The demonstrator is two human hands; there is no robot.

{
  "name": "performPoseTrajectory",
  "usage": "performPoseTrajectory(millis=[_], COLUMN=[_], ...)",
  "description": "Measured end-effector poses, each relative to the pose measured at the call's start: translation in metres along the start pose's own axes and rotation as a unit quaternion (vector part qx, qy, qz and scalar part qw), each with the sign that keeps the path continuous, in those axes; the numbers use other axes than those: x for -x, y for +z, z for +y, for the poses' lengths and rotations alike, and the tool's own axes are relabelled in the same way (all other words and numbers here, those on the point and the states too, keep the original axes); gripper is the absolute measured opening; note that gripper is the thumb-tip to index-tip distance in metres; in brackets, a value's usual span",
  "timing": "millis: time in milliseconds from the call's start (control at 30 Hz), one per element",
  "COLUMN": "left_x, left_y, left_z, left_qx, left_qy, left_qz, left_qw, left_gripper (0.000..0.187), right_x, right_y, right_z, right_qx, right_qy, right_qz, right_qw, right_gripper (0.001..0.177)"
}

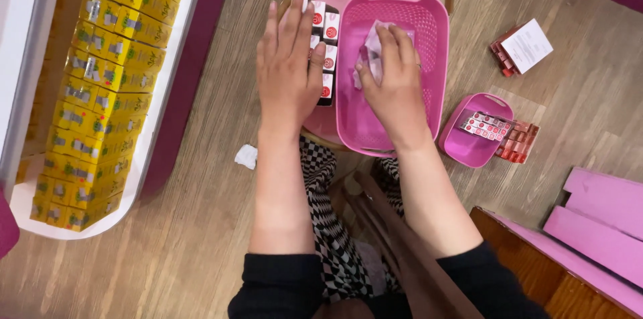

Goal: Unpacking small cosmetic boxes from paper wrapping and arranging them into pink baskets on a display stand

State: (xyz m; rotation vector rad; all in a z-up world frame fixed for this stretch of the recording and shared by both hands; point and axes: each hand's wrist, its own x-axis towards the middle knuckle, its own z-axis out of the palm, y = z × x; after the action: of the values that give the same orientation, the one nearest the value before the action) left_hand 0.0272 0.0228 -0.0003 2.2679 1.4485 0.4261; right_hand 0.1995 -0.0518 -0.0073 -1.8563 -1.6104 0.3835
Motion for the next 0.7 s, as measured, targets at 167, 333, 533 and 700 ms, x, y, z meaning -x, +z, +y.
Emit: performPoseTrajectory(millis=[167,333,533,700], left_x=[-0.003,-0.002,-0.006,-0.008], left_y=[0.004,0.009,0.010,0.014], left_z=[-0.002,-0.006,-0.004,-0.007], left_qx=[0.022,0.019,0.087,0.154], left_qy=[0.016,0.042,0.068,0.066], left_qz=[0.024,0.093,0.117,0.129], left_qw=[0.999,0.995,0.987,0.977], left_gripper=[0.052,0.046,0.039,0.043], right_x=[-0.028,-0.037,-0.046,-0.056], right_y=[0.008,0.027,0.022,0.027], right_z=[-0.021,-0.016,-0.028,-0.025], right_qx=[-0.072,-0.105,-0.157,-0.129], right_qy=[-0.062,-0.140,-0.092,-0.108], right_qz=[-0.097,-0.061,-0.092,-0.136], right_qw=[0.991,0.983,0.979,0.976], right_gripper=[0.060,0.057,0.039,0.047])
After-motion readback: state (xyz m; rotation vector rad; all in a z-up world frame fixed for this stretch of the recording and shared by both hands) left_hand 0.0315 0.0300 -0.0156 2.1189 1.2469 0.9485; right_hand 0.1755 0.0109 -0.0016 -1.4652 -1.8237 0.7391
